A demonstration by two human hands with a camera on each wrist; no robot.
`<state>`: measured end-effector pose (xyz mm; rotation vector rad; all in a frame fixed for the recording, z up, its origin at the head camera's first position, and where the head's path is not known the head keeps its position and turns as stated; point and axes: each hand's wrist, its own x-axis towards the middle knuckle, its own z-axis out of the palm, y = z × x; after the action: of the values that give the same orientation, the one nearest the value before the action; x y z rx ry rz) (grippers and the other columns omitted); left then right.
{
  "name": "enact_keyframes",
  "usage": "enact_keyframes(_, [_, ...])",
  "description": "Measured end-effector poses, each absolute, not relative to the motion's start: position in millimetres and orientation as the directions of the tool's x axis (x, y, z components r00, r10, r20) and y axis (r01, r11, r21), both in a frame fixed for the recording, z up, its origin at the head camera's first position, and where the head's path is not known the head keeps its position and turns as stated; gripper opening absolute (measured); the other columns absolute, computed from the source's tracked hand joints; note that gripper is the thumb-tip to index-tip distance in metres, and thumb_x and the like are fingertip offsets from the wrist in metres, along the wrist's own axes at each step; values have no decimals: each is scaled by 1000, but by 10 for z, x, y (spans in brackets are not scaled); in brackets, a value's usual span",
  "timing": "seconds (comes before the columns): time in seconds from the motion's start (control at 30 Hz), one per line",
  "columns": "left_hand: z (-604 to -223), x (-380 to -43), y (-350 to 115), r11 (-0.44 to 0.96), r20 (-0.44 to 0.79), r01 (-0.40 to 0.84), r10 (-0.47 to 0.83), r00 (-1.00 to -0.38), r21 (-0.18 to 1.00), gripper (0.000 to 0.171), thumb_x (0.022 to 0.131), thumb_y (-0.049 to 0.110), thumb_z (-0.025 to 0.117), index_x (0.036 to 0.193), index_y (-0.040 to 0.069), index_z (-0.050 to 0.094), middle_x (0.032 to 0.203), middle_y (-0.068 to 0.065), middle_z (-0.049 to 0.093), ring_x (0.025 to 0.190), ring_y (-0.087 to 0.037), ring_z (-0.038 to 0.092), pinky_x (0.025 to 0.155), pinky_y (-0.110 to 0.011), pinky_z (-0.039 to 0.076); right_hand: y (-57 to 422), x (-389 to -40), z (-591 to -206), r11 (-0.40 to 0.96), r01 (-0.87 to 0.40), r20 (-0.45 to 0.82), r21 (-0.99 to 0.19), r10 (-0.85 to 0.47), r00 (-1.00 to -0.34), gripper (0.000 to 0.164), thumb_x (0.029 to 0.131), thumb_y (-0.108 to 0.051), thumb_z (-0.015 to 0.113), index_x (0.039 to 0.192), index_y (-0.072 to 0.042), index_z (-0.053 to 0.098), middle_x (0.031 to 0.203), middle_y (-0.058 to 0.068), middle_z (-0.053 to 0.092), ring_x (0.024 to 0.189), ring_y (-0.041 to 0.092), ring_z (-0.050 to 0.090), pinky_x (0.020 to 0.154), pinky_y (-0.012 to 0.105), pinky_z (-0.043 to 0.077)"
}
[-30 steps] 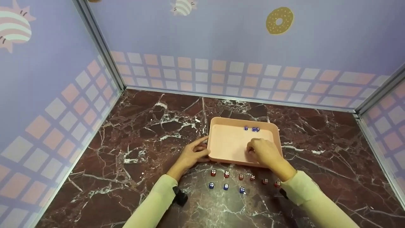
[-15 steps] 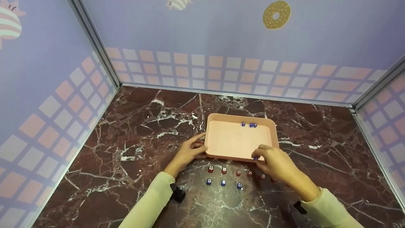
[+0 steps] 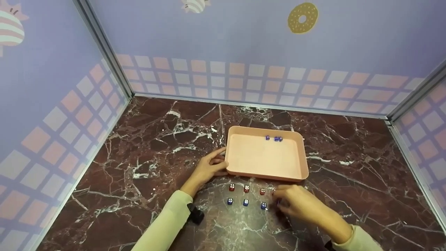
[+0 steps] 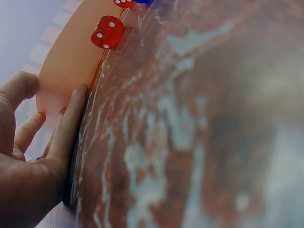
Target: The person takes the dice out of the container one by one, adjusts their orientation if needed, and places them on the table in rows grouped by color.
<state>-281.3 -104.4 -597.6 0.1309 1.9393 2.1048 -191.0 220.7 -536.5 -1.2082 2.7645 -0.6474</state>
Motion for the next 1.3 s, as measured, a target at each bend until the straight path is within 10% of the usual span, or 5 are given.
enact_keyframes(0.8, [-6017,-2798,-1023,-49,-122,-141,280,-952,989,63,99,2,70,158,6,50,128,-23,60,105,-20,69,90,-44,69,2230,-1821,-5387,616,-665,37,-422,-721,-691,10,92,-20,82,99,-16,76,97,-5,69,80,4,63,68,27,64])
enact_keyframes(1.3, [-5971,-2815,-1032,-81,-102,-127,263,-959,989,63,98,0,70,158,2,49,127,-24,59,103,-19,68,89,-45,69,2405,-2870,-5252,760,-524,303,-385,-433,-849,15,93,-1,75,108,-2,77,97,11,76,75,23,70,64,36,65])
